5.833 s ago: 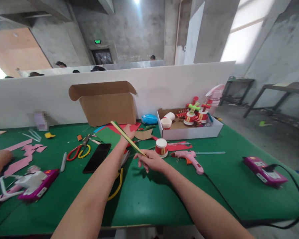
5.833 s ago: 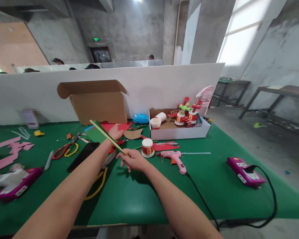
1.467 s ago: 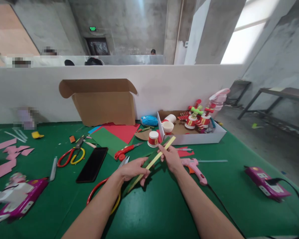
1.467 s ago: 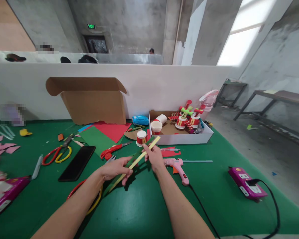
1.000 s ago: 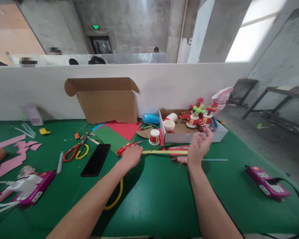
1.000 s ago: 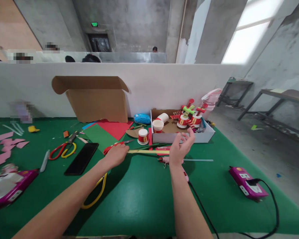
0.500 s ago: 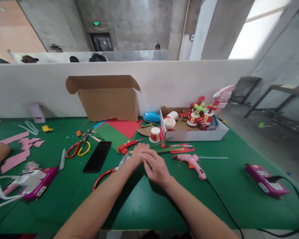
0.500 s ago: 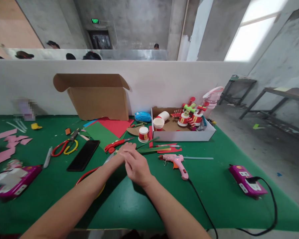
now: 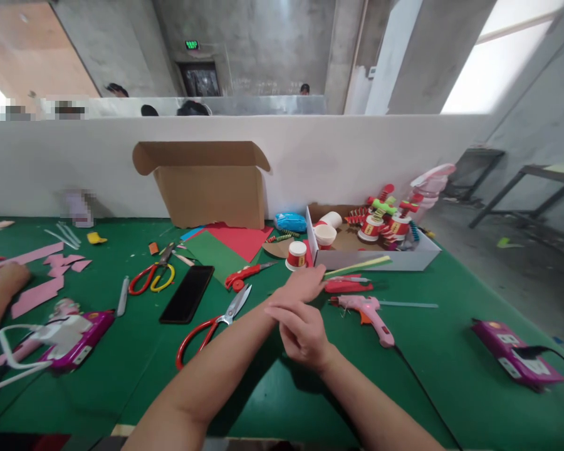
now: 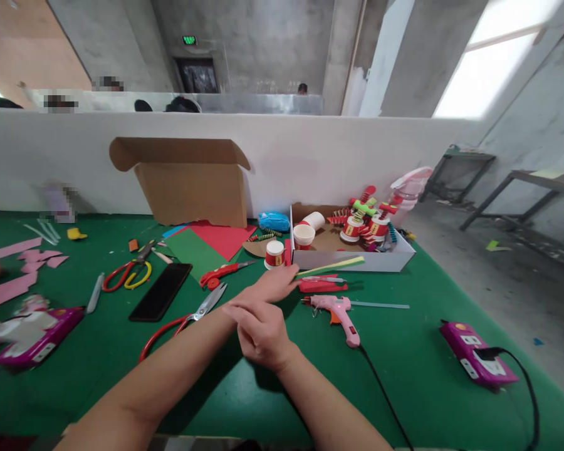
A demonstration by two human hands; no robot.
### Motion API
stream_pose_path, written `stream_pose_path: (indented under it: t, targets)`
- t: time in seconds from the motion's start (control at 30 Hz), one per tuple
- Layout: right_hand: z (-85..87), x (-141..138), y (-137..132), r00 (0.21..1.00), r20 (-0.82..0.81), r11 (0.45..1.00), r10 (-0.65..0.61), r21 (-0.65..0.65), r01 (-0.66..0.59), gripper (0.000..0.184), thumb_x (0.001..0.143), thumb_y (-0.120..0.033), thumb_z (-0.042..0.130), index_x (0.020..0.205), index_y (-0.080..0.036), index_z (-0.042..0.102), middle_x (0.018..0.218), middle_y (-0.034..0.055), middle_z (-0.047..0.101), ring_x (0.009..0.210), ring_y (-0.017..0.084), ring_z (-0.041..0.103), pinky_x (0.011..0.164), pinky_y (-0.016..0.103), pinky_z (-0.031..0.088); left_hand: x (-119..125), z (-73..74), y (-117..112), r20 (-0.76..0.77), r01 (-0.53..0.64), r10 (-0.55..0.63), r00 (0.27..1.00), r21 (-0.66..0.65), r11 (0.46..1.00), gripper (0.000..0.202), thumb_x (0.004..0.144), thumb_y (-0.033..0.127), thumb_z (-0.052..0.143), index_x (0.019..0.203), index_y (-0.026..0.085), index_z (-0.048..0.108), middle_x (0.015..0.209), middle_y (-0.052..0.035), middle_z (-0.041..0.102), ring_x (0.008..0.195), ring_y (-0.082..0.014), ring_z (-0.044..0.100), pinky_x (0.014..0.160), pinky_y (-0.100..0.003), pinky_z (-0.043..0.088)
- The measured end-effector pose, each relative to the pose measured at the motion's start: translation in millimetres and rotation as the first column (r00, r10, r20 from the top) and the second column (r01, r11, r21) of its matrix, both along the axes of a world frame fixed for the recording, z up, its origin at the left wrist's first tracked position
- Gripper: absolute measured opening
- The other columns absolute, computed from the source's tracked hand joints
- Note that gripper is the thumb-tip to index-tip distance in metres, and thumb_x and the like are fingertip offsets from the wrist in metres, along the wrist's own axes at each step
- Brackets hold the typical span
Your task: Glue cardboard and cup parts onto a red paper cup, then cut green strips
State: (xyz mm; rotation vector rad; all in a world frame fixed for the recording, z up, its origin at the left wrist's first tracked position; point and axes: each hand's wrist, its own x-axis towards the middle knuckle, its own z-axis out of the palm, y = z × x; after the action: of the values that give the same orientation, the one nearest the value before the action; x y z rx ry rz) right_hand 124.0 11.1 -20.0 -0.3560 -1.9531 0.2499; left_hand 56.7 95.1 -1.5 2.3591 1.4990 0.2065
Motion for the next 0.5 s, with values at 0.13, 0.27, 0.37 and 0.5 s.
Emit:
stream_pose_path:
  t: [0.13, 0.27, 0.37, 0.5]
  targets:
    - [-0.1, 3.3, 4.4, 0.998, -0.037, 0.998, -0.059, -0.027, 0.058, 0.041, 0.086, -0.003, 0.046, 0.119, -0.023, 0.062, 0.101, 0.009, 0.072, 0.092, 0.017, 0.07, 0.078, 0.028, 0.06, 21.4, 0.9, 15.6, 0.088, 0.063, -0.073, 0.993, 0.111, 0.992, 0.03, 0.09, 0.035, 0.059, 0.112, 0.017, 0.048, 0.117, -0.0103, 0.06, 0.105, -0.021, 0.059, 0.088, -0.032, 0.049]
    - [-1.2, 0.4, 5.4, 0.998, -0.056, 0.994, -0.038, -0.103, 0.032, 0.037, 0.087, -0.003, 0.045, 0.11, -0.022, 0.065, 0.097, 0.0079, 0.072, 0.09, 0.016, 0.07, 0.079, 0.027, 0.059, 9.6, -4.0, 9.0, 0.008, 0.113, -0.118, 0.993, 0.218, 0.969, 0.019, 0.092, 0.024, 0.054, 0.109, 0.016, 0.053, 0.115, -0.0095, 0.06, 0.109, -0.0212, 0.054, 0.094, -0.033, 0.046]
    - [-1.5, -3.4, 1.8, 1.0, -0.017, 0.992, 0.025, -0.122, -0.027, 0.033, 0.086, -0.003, 0.045, 0.104, -0.02, 0.066, 0.094, 0.0073, 0.073, 0.087, 0.014, 0.071, 0.078, 0.024, 0.058, -15.5, -9.7, -4.8, -0.137, 0.075, -0.05, 0.989, 0.183, 0.98, 0.013, 0.093, 0.023, 0.049, 0.1, 0.017, 0.058, 0.109, -0.0094, 0.062, 0.104, -0.0228, 0.056, 0.092, -0.035, 0.047]
    - [-5.4, -6.8, -1.2, 0.994, 0.055, 0.988, 0.089, -0.129, -0.081, 0.032, 0.083, -0.002, 0.045, 0.1, -0.02, 0.067, 0.091, 0.0059, 0.074, 0.085, 0.014, 0.071, 0.076, 0.023, 0.056, -47.9, -16.6, -18.6, -0.169, -0.017, 0.04, 0.985, 0.136, 0.991, 0.022, 0.09, 0.033, 0.056, 0.104, 0.015, 0.058, 0.109, -0.0132, 0.062, 0.103, -0.0274, 0.059, 0.088, -0.039, 0.049]
